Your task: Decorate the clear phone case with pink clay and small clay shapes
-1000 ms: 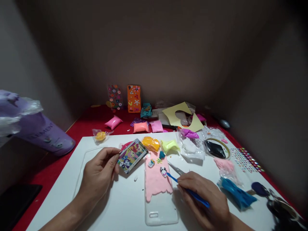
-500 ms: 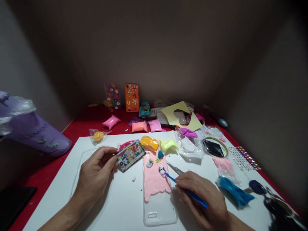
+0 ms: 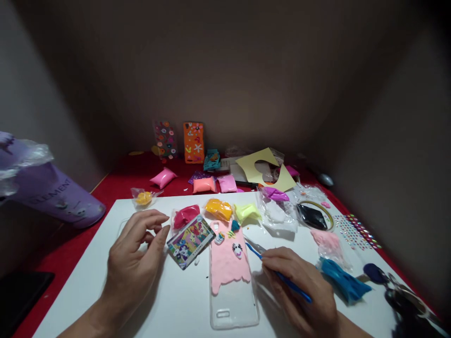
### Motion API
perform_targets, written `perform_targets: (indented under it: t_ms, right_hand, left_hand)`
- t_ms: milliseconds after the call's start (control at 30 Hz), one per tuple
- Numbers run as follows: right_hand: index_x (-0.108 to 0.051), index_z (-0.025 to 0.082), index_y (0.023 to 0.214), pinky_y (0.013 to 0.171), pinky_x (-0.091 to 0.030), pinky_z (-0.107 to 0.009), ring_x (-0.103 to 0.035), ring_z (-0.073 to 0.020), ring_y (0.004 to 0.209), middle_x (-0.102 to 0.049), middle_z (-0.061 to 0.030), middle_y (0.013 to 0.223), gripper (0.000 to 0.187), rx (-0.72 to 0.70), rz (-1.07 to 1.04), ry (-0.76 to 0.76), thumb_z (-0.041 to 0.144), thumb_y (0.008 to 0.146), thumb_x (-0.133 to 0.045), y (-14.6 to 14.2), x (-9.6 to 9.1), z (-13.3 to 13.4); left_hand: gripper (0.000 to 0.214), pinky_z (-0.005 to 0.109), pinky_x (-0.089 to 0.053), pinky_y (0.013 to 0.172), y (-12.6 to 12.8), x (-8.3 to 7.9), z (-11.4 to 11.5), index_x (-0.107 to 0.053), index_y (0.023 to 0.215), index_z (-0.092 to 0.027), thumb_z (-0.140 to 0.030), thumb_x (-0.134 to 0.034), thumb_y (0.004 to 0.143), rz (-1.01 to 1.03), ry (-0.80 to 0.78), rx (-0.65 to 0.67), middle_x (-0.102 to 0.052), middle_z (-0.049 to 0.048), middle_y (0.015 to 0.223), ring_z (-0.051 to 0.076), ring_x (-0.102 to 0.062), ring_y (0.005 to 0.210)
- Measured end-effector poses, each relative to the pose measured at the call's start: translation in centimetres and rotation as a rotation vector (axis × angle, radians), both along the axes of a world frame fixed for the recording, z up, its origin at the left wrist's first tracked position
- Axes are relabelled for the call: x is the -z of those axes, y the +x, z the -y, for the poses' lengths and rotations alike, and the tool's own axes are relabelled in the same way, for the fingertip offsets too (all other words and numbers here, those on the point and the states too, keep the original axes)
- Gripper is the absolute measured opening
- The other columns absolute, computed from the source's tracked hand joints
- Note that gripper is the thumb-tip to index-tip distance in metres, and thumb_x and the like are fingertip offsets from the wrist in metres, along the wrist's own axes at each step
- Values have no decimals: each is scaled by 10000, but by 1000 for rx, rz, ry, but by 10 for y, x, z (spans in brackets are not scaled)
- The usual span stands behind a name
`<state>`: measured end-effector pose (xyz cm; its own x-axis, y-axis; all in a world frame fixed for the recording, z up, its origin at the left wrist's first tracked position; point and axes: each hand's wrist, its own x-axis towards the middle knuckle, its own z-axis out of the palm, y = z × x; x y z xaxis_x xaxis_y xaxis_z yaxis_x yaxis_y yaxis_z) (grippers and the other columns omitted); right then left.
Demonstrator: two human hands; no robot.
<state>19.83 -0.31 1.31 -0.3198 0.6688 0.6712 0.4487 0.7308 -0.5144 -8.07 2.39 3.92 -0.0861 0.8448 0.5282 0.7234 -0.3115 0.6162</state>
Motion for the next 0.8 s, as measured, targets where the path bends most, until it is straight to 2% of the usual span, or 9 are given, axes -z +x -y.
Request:
perform_targets:
  t_ms: [100,200,300,433,533,633,733,800]
  right_hand:
    - [-578,114,1039,633,-537,-296,-614,-188,816,-620,-102,867,288,15,13,2,-7,789,-505,1,3,-2]
    - [-588,126,1031,604,-522,-300,-600,-187,779,-596,-100,865,275,45,43,-7,13,796,-501,0,4,-4]
    - [-600,135,1019,581,-508,-299,-595,-188,756,-581,-98,866,267,92,77,3,26,803,-488,0,4,-5]
    - [-582,133,1035,619,-503,-325,-588,-201,801,-579,-106,902,244,150,112,-8,53,823,-495,0,8,-5]
    - [-574,155,1039,676,-502,-353,-584,-210,857,-581,-103,944,220,206,136,-52,79,846,-500,-1,11,-5]
    - [-577,171,1054,751,-498,-386,-572,-225,939,-577,-107,1017,211,234,140,-91,119,855,-527,-2,8,-3]
    - [-586,176,1059,807,-484,-396,-556,-229,998,-577,-103,1059,204,205,51,-108,166,857,-559,-2,-3,1]
    - [-606,183,1023,815,-474,-375,-561,-209,983,-593,-83,1029,156,190,-94,-142,188,884,-536,1,-12,3]
  left_hand:
    - [168,277,-453,750,5,-3,14,-584,965,-251,-151,-566,832,-32,71,69,-576,41,1033,199,-569,942]
    - [359,323,-476,820,10,-2,32,-590,1062,-298,-68,-555,789,-36,120,242,-620,45,1058,223,-599,975]
    - [434,329,-514,769,14,2,43,-612,1108,-310,-61,-546,759,-87,103,401,-687,50,1011,240,-643,924]
    - [416,340,-527,774,16,3,41,-615,1091,-280,-32,-508,774,-63,138,419,-700,61,959,233,-649,914]
    - [399,299,-537,746,14,1,33,-586,1099,-192,21,-506,771,-165,220,542,-680,88,955,205,-643,907]
    - [372,294,-535,751,11,3,28,-570,1095,-114,54,-499,771,-178,288,611,-659,104,935,195,-625,920]
    - [347,299,-529,762,11,6,27,-570,1081,-91,59,-513,773,-178,330,627,-649,105,919,189,-618,911]
    - [345,309,-521,787,13,9,27,-571,1071,-90,70,-516,770,-189,367,618,-650,103,916,185,-619,907]
